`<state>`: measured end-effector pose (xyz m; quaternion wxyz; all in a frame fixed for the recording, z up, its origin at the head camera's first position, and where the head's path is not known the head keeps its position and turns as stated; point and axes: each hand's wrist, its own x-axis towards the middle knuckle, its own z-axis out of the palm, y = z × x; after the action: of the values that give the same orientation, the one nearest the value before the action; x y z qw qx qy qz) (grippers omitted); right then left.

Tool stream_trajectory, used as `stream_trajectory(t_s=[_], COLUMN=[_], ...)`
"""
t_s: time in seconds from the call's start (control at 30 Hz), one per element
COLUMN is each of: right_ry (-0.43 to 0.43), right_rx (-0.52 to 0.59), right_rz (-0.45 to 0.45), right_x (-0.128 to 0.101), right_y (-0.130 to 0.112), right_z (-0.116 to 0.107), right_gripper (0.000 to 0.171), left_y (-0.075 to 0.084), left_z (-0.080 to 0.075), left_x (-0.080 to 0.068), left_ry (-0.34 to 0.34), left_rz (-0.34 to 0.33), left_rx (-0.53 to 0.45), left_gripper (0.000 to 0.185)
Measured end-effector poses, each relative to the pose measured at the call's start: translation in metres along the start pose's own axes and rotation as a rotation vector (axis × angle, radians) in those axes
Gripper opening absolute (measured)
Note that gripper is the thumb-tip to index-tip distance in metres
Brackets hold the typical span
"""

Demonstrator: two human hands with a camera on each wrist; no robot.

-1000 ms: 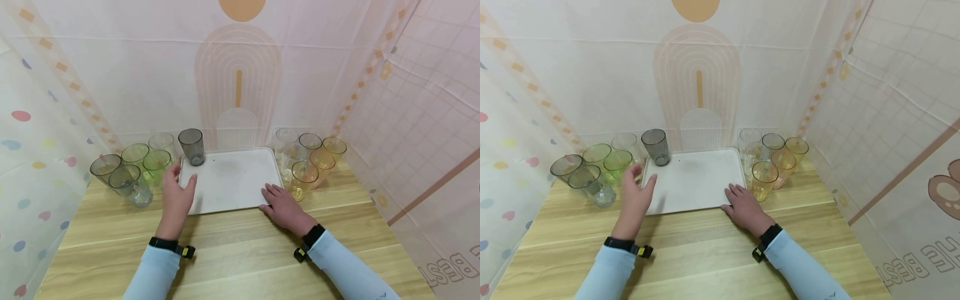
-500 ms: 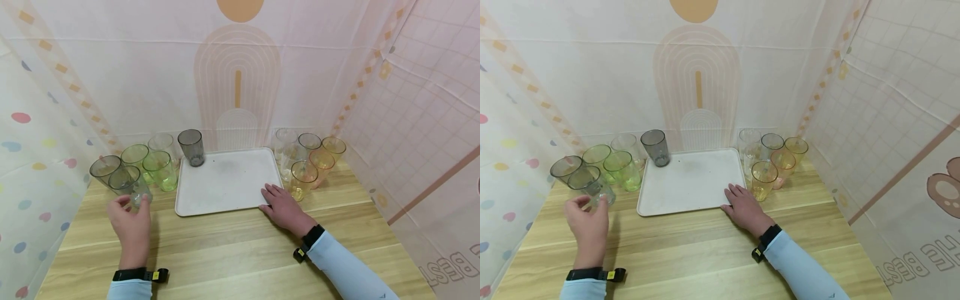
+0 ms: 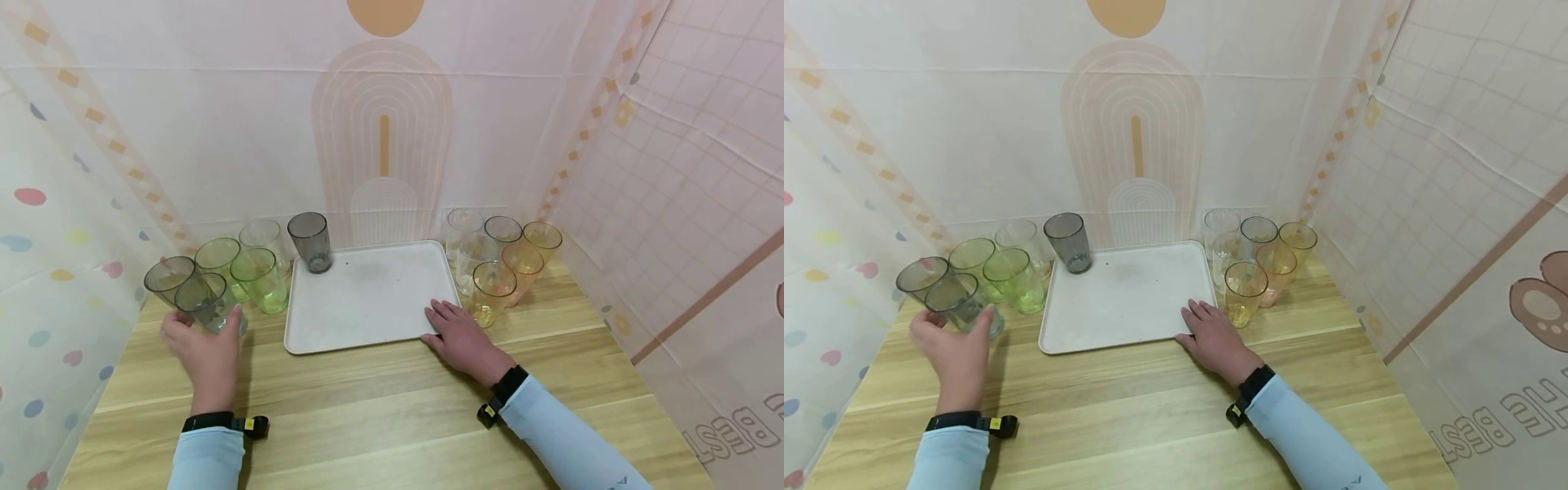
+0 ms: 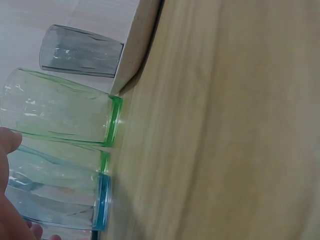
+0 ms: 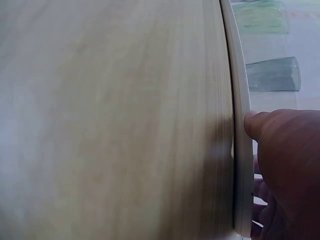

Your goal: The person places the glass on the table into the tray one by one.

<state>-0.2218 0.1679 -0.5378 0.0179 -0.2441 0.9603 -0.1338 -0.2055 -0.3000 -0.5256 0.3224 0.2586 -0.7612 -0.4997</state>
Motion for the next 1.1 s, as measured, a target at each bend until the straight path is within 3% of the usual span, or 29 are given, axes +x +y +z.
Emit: stream_trajectory(t_s=[0.5, 0.8, 1.1], right_ry=[0.001, -0.012, -0.009], right_rx=[-0.002, -0.003, -0.018], right_rz=[-0.001, 0.001, -0.004], right_x=[0.0, 0.0, 0.0], right_y=[0.001, 0.001, 0.001], right_z=[0.002, 0.001, 0.002], right_gripper=[0.064, 0.065, 0.065], left_y=[0.0, 0.03, 0.055], left_z=[-0.008, -0.008, 0.015], left_x=[0.002, -0.023, -0.049], left_ry=[-0.077, -0.132, -0.232], left_rz=[-0.027, -0.005, 0.06], left_rx=[-0.022, -0.1, -0.138], left_gripper=[0.083, 0.082, 0.085])
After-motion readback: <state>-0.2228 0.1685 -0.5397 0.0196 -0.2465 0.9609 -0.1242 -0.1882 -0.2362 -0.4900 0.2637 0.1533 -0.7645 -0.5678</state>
